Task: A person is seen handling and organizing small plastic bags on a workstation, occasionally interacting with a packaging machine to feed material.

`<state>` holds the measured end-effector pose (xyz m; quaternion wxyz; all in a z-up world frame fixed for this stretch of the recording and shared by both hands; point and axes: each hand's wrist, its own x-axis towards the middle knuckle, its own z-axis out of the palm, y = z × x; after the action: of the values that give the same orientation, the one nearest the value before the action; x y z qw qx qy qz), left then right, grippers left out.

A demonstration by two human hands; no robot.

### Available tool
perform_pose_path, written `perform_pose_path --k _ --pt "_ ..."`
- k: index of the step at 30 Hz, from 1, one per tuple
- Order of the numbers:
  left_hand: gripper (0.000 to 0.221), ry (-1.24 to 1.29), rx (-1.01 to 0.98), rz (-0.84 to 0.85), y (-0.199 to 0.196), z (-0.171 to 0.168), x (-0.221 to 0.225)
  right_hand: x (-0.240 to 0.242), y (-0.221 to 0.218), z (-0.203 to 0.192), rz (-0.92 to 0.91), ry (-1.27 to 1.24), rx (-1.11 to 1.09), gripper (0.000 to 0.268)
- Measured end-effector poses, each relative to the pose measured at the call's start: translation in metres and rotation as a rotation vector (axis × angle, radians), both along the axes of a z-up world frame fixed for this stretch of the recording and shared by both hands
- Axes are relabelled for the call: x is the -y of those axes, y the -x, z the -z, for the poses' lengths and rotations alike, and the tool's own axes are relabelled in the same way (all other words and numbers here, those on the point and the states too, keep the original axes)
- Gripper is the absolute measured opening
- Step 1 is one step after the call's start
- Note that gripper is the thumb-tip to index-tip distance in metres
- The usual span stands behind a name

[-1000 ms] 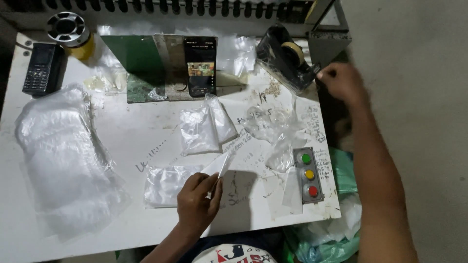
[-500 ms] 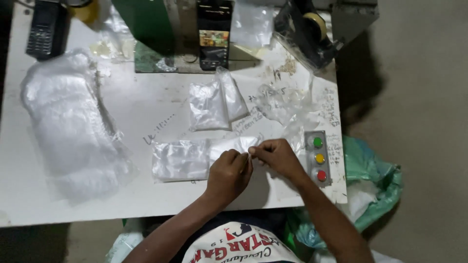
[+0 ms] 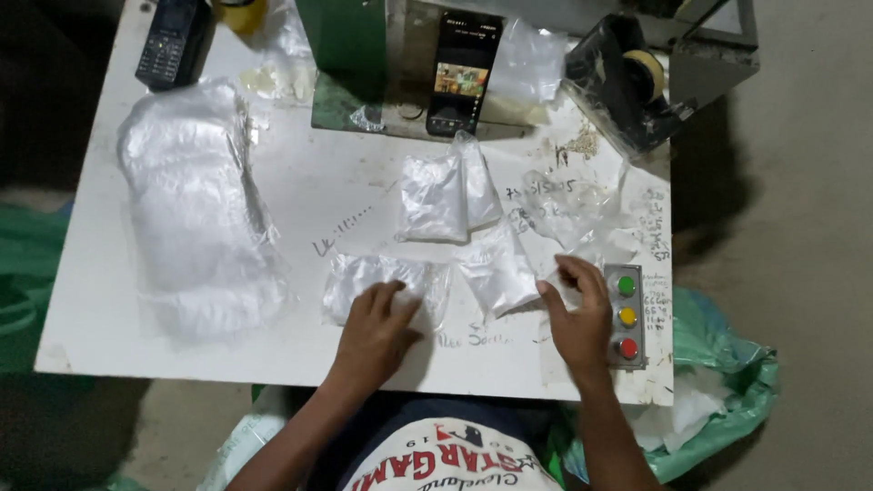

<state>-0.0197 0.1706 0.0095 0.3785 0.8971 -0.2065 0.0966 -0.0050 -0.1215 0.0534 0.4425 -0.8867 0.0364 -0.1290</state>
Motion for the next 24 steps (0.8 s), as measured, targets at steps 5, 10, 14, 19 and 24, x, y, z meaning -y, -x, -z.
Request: perform_pose_path --k 5,10,14,19,24 --pt "0.007 0.275 -0.049 0.057 0.015 -0.037 0.005 -0.045 -0.002 -0.026 -0.529 -0.284 -0.221 0.082" --pt "0.022 1.147 -0.781 -0.055 0.02 -0.016 0.006 -0.049 0.015 0.045 -0.679 -0.324 -0.561 0.061" --pt "0.082 0.701 -0.852 -0.434 0.02 -0.068 -0.006 -0.063 0.022 0.015 -0.423 -0.06 -0.572 0.07" --pt "0.035 0.149 -0.114 -0.358 0.01 -0.005 -0.01 -0.078 -0.006 0.006 -0.542 0.098 -0.208 0.027" --pt "0.026 -0.184 -0.112 -0.125 -0.011 0.025 -0.001 -0.088 -0.04 0.012 -0.78 0.406 -0.3 0.048"
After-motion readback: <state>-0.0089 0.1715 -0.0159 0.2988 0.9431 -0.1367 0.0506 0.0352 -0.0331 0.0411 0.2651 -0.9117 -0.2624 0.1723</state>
